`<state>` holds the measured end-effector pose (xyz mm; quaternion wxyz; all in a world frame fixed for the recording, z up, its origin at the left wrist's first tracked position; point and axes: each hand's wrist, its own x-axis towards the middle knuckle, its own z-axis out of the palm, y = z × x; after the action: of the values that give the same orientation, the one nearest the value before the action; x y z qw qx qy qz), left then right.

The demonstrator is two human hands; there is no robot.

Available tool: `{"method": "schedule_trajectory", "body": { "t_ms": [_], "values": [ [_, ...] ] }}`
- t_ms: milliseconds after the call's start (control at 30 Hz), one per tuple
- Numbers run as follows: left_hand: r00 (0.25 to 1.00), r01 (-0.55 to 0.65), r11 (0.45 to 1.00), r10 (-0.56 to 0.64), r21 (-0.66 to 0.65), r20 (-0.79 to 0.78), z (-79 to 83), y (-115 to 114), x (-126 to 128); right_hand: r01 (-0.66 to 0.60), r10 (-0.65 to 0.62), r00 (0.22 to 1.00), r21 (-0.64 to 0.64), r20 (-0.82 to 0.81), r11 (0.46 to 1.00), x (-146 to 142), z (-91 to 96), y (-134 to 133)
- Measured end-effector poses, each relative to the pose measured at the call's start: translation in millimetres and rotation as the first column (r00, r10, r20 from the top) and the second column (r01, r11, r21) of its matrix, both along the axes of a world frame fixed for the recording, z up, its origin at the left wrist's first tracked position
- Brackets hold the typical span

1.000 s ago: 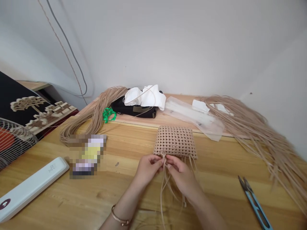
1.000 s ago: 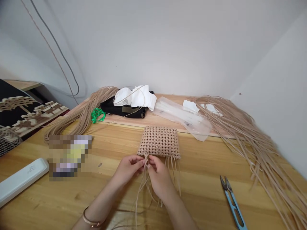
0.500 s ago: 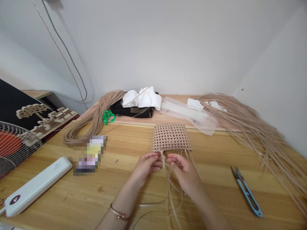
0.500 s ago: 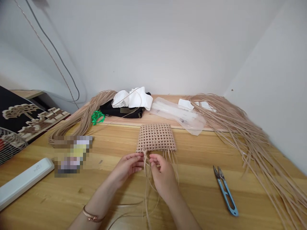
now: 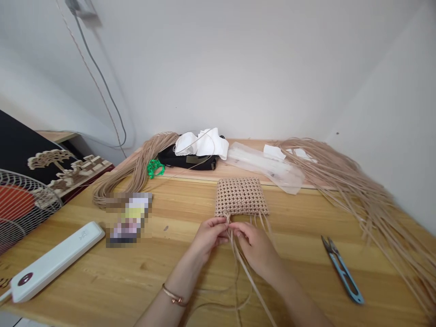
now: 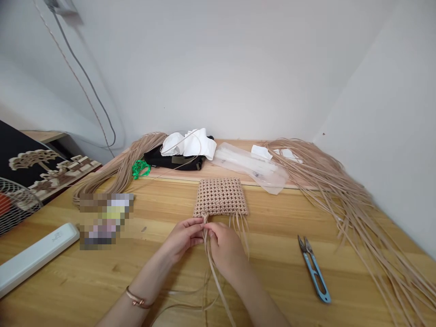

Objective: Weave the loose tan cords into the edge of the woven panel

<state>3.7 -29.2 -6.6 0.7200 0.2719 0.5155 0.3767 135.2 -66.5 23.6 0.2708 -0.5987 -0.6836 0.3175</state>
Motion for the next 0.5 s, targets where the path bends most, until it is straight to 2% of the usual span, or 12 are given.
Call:
{"method": "schedule_trajectory", "body": {
  "t_ms": [200, 400, 500],
  "values": [
    [0.996, -0.020, 0.999, 0.023, 0.029, -0.088, 2.5, 1.8, 4.1, -0.039, 0.039, 0.980, -0.008, 0.194, 0.999, 1.1, -1.1, 3.2],
    [0.993, -0.009, 0.999, 0.015, 0.052, -0.115, 0.0, 3.8, 6.2, -0.082, 0.082, 0.907, -0.018, 0.412, 0.996, 5.4, 4.9, 6.1],
    [0.993, -0.002, 0.998, 0.008, 0.056, -0.114, -1.7, 4.6, 5.9, -0.094, 0.089, 0.893, -0.011, 0.441, 0.996, 6.9, 6.2, 5.1]
  ]
}}
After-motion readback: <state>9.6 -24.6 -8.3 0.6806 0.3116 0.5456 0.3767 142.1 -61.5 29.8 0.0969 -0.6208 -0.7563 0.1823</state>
